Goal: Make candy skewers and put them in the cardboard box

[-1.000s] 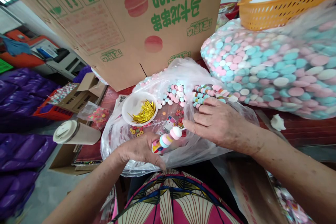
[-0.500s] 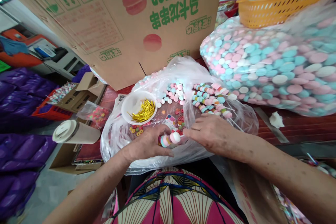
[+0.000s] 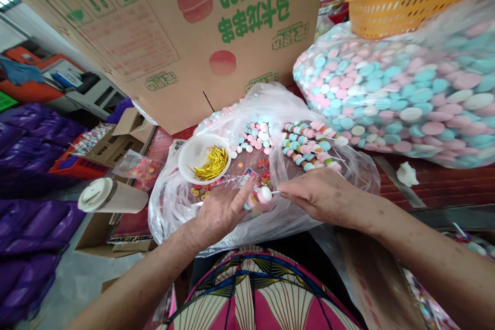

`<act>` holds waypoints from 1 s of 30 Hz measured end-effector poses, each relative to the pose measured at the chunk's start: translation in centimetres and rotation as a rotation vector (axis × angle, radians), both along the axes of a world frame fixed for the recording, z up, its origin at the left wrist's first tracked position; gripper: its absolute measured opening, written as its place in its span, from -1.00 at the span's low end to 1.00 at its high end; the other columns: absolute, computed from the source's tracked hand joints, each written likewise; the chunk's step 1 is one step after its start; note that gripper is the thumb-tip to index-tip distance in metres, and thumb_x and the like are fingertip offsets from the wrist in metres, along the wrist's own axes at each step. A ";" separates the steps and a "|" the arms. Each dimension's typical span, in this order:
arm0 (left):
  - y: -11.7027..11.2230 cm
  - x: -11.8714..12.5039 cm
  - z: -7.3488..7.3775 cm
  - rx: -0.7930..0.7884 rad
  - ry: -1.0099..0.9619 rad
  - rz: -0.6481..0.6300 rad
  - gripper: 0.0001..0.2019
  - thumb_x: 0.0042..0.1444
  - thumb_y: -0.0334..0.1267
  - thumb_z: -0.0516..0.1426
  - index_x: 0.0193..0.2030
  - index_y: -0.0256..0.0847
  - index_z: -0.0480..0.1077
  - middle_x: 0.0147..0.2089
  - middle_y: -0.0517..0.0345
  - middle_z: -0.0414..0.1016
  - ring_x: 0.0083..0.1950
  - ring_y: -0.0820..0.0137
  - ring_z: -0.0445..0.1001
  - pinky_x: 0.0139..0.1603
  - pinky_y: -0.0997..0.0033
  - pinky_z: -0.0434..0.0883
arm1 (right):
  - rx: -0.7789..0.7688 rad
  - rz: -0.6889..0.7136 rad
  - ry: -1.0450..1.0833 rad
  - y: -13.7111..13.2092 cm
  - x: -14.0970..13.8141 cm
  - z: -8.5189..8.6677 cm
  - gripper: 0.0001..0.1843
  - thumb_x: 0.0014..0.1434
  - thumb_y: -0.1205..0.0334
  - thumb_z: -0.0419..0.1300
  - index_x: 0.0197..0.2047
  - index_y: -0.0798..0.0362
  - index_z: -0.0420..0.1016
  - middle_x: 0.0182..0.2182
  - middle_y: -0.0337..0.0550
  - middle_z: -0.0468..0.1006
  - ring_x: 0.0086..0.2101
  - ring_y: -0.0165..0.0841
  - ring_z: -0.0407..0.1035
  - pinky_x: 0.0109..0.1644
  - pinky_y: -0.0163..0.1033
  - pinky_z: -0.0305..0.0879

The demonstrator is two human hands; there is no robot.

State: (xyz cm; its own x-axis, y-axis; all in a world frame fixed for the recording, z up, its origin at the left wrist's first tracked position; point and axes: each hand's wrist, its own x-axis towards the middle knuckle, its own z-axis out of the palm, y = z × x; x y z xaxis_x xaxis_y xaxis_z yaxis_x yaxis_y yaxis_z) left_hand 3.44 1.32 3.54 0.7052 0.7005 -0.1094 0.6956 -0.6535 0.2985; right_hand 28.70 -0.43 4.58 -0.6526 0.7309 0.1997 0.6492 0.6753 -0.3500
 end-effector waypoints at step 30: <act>1.1 -1.1 1.0 0.185 0.229 0.173 -0.83 0.08 -0.22 0.16 -0.28 -0.30 0.44 -0.33 -0.06 0.57 -0.20 0.10 0.53 -0.09 0.12 0.32 | -0.488 -0.159 0.257 -1.6 -2.1 -1.8 -0.56 0.34 0.04 -0.11 -0.30 0.06 0.52 -0.57 -0.23 0.47 -0.54 -0.44 0.34 -0.47 -0.37 0.14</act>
State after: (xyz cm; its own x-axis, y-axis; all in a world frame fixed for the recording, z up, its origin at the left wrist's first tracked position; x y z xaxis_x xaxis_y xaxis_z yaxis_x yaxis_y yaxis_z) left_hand 2.30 2.40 4.58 0.5459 0.8304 -0.1115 0.8361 -0.5484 0.0093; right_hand 26.58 -2.02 2.83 -0.5024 0.8633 -0.0472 0.5821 0.2974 -0.7567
